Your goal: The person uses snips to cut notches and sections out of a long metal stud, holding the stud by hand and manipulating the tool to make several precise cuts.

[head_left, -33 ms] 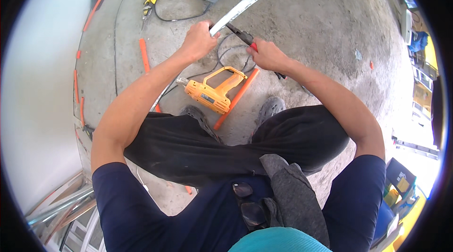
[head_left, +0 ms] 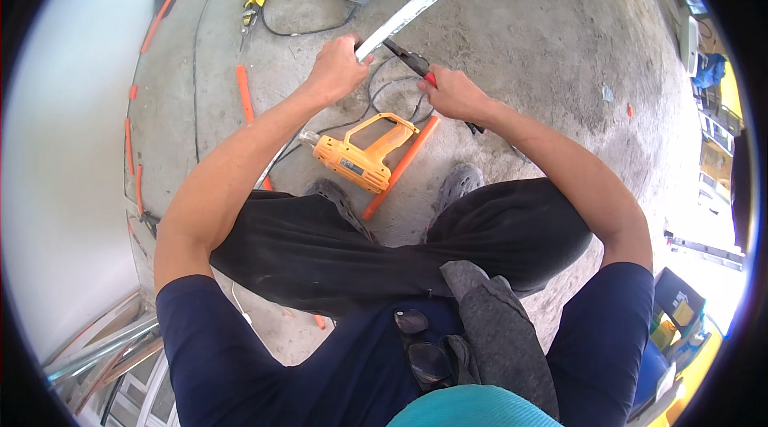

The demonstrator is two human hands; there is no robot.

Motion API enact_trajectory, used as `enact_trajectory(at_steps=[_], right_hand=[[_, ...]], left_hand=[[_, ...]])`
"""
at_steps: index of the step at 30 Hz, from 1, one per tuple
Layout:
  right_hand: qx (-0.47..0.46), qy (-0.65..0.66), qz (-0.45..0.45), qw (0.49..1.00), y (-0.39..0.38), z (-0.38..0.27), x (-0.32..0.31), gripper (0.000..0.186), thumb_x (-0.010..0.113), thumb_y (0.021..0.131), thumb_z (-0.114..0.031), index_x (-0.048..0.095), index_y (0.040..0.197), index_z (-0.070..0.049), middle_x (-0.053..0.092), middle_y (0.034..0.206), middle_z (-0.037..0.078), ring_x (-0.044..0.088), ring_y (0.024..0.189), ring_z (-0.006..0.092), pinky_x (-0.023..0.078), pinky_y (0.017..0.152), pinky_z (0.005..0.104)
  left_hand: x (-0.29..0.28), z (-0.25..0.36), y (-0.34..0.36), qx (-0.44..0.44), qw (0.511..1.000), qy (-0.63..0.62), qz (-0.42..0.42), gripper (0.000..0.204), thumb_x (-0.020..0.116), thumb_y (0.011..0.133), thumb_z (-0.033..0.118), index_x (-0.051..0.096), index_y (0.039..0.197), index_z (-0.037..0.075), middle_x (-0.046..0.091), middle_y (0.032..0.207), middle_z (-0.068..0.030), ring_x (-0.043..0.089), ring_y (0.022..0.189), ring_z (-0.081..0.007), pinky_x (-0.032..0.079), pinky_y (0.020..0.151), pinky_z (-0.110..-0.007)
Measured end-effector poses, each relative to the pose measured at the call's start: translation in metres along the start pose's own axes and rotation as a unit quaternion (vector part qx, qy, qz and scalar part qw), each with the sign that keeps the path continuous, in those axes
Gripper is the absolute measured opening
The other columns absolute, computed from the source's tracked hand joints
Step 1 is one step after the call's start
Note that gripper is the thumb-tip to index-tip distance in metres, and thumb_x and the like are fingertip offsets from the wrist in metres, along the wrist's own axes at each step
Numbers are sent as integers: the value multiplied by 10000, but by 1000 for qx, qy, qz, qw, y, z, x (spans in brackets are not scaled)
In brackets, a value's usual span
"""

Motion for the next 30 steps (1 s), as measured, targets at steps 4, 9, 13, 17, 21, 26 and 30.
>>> enact_trajectory(at_steps=[4,9,13,17,21,26,30], right_hand=[[20,17,5,1000,-1,0,-3,445,639,960,-392,619,1074,37,688,1035,303,663,1010,461,516,875,514],[60,-33,-41,997,2,10,0,516,760,857,-481,643,943,14,707,935,232,695,946,384,541,838,463],[8,-22,-13,1000,6,4,-6,514,791,826,-485,640,910,0,705,873,194,704,917,343,542,812,449],[-4,28,-4,1000,6,2,-6,460,695,923,-433,641,939,24,700,862,201,686,863,346,526,772,453],[1,95,-73,993,-3,2,0,410,573,1009,-358,645,946,40,681,809,202,660,792,354,511,724,449],[-8,65,-178,982,-22,8,5,424,567,1009,-364,630,913,44,634,717,150,617,688,275,474,630,432],[33,70,-234,969,-38,25,8,361,550,1034,-335,584,927,8,602,781,66,592,693,168,516,624,347]], left_hand=[[-2,0,0,24,999,-2,29,305,711,895,255,686,976,-38,653,734,-204,652,718,-370,492,677,-445],[-2,-1,5,40,999,-15,20,323,725,885,274,696,971,-37,672,746,-181,669,664,-289,500,638,-406],[-5,-1,10,49,999,-19,4,345,734,894,293,688,997,-33,695,771,-139,680,629,-191,503,593,-357],[-13,-6,12,81,985,-147,30,339,712,933,291,666,1043,-26,705,803,-109,690,662,-164,501,590,-325],[-10,-25,29,53,988,-143,-18,344,686,971,291,640,1091,-28,706,839,-88,692,713,-127,519,622,-280],[-14,-25,38,54,977,-186,-88,327,673,987,306,642,1074,-8,696,841,-49,685,728,-109,528,653,-264],[-2,-18,26,-16,941,-295,-166,347,656,999,353,644,1103,22,682,827,-28,684,708,-121,525,643,-264]])
Point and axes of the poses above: each hand's wrist, its own y-axis towards the middle knuckle, its own x-axis out of the palm, z = x × y, the point moved 10 cm from there along y, towards the middle knuckle
